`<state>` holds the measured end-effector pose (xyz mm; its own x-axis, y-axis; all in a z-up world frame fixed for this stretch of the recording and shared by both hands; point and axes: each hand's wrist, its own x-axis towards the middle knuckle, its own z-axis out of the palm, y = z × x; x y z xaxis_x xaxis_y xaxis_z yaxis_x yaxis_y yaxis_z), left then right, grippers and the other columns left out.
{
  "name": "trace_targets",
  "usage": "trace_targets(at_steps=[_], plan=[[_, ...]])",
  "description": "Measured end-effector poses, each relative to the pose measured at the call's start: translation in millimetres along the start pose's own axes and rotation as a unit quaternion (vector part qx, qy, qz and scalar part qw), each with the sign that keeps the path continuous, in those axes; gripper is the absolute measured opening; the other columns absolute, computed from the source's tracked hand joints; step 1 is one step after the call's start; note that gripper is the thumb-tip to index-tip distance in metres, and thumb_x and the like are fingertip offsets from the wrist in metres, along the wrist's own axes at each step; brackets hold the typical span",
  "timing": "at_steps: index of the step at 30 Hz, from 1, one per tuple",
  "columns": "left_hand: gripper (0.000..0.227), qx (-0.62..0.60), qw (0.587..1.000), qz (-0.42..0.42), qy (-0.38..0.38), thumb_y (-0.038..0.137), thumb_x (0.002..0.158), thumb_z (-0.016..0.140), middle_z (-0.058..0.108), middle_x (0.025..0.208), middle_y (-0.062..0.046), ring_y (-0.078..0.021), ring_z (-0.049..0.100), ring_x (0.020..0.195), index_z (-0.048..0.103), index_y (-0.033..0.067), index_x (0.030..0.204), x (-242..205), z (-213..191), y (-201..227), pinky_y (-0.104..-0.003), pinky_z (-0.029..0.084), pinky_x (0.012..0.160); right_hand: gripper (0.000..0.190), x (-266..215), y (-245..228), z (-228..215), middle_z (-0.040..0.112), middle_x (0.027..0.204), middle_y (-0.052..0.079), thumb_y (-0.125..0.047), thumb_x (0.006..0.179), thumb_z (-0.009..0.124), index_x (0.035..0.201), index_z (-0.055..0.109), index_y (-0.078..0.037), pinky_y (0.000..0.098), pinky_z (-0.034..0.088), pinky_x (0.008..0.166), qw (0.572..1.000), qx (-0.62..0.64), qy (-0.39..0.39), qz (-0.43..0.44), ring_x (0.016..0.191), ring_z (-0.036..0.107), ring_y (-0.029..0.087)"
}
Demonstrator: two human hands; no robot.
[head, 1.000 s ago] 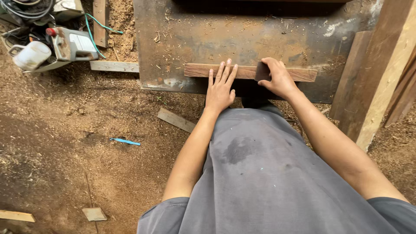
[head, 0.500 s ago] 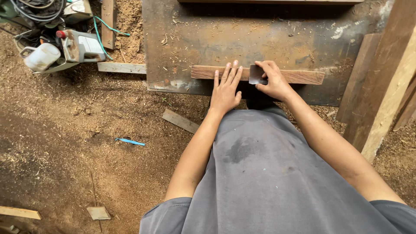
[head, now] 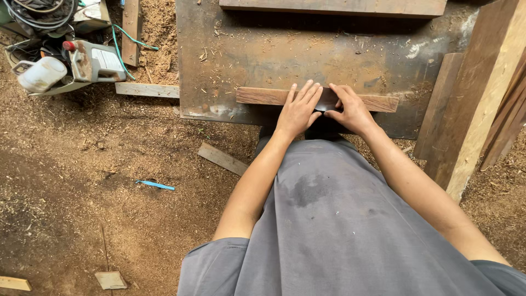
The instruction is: The person sands a piece of wood by hand using sandpaper, rubbing the tool across the top surface and the edges while holding the wood steady on a workbench.
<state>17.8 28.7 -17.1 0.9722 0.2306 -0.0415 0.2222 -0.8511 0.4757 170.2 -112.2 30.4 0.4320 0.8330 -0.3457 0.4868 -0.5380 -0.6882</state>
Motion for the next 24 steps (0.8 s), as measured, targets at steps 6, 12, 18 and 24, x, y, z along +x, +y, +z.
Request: trace_targets(at_steps=[6, 12, 18, 24], plan=[[0.077, -0.029, 1.0, -0.01, 0.002, 0.042, 0.09, 0.073, 0.048, 0.155, -0.005, -0.0247, 0.041, 0.146, 0.043, 0.0114, 0.153, 3.0, 6.1, -2.9, -0.051, 0.026, 0.125, 0.078, 2.9, -5.0, -6.3, 0.058, 0.129, 0.013, -0.01, 0.08, 0.082, 0.152, 0.051, -0.009, 0.0373, 0.056, 0.085, 1.0, -0.005, -0.022, -0.02, 0.088, 0.064, 0.021], [0.08, -0.047, 0.998, -0.034, 0.006, 0.044, 0.087, 0.075, 0.048, 0.155, -0.001, -0.0247, 0.042, 0.146, 0.043, 0.0197, 0.156, 3.9, 6.3, 3.0, -0.053, 0.026, 0.127, 0.077, -0.5, 10.7, -4.0, 0.059, 0.133, 0.012, -0.012, 0.078, 0.084, 0.147, 0.052, -0.003, 0.0366, 0.056, 0.088, 1.0, 0.013, 0.004, -0.027, 0.089, 0.064, 0.022], [0.083, -0.008, 0.999, -0.03, 0.028, 0.046, 0.086, 0.076, 0.041, 0.161, -0.001, -0.0265, 0.039, 0.147, 0.04, 0.0213, 0.157, 6.1, 12.2, 7.2, -0.056, 0.025, 0.125, 0.076, 0.0, 14.1, -1.4, 0.058, 0.129, 0.015, -0.009, 0.08, 0.083, 0.148, 0.05, 0.0, 0.037, 0.056, 0.088, 0.999, 0.01, -0.012, -0.034, 0.092, 0.064, 0.024], [0.083, 0.086, 0.996, -0.018, -0.026, 0.044, 0.087, 0.076, 0.046, 0.155, -0.005, -0.0255, 0.038, 0.15, 0.043, 0.0108, 0.155, 11.1, 9.5, 11.3, -0.056, 0.024, 0.126, 0.083, -2.1, 15.5, -11.4, 0.05, 0.14, 0.016, -0.011, 0.078, 0.083, 0.152, 0.045, -0.006, 0.0412, 0.055, 0.09, 0.998, -0.013, -0.055, -0.001, 0.098, 0.066, 0.029]])
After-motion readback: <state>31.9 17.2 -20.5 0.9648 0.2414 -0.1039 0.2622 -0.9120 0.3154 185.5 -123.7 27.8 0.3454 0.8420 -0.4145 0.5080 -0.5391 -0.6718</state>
